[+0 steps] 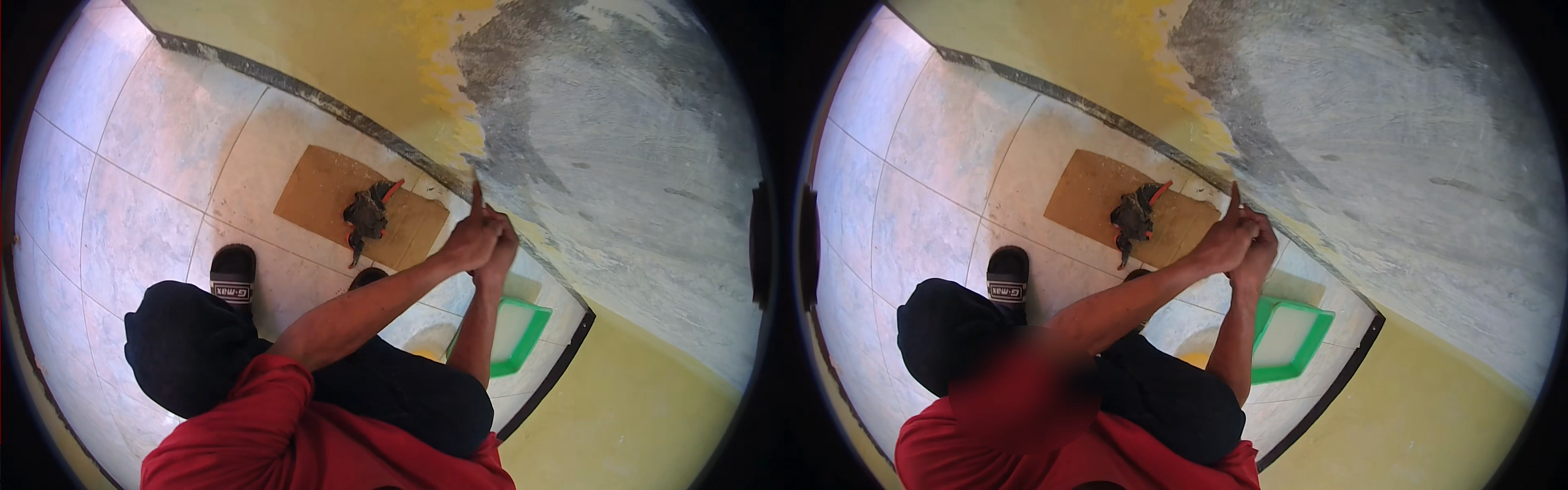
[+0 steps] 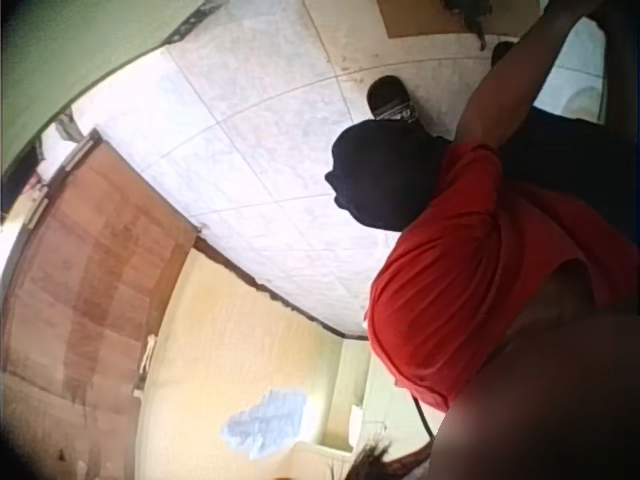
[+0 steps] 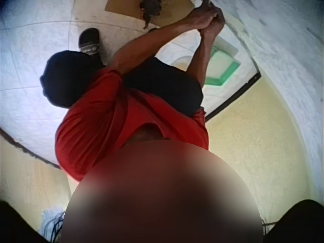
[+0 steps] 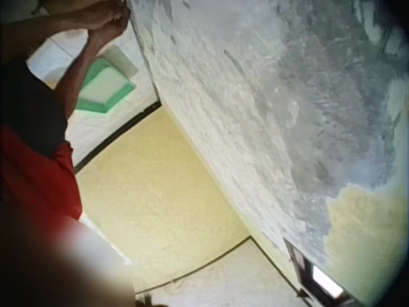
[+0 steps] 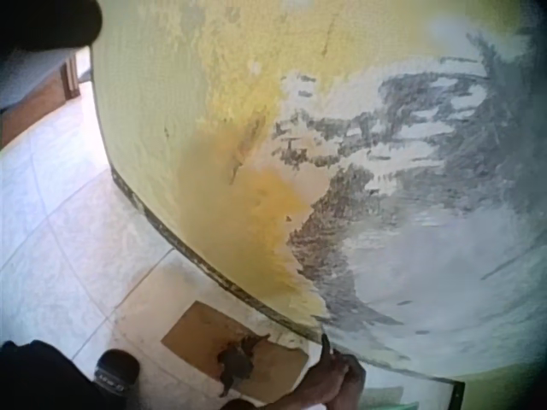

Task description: The person scrapes and sands an interior wall with a scraper and a sanding block to prepare it for repair.

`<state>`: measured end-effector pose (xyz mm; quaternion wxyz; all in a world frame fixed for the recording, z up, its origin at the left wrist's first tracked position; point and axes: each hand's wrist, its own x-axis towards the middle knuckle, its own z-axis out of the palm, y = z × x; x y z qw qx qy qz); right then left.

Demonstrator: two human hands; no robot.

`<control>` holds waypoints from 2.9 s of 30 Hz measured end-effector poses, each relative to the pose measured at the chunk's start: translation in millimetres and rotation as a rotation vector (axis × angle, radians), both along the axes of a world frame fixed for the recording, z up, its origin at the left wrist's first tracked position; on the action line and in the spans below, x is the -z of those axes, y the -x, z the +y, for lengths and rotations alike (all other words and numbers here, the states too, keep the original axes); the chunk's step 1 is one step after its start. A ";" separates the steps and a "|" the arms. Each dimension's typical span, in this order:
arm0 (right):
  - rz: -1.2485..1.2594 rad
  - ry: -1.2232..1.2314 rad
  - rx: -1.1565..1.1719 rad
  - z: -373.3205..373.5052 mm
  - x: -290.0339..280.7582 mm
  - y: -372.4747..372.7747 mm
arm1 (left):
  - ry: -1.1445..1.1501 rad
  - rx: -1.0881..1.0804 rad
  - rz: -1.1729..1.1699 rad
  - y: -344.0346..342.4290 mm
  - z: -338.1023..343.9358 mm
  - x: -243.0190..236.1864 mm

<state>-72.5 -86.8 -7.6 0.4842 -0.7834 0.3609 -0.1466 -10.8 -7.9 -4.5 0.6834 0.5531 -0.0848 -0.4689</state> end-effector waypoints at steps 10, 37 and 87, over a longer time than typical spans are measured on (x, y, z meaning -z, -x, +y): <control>0.036 0.059 0.024 2.8 -9.9 7.7 | -0.003 0.042 -0.033 5.7 1.1 -4.1; 0.012 0.150 0.038 15.4 -10.3 8.1 | -0.005 0.050 -0.071 9.4 2.1 -1.8; 0.241 0.090 -0.116 -0.2 37.7 -16.9 | -0.066 -0.174 0.004 -6.3 -12.8 54.2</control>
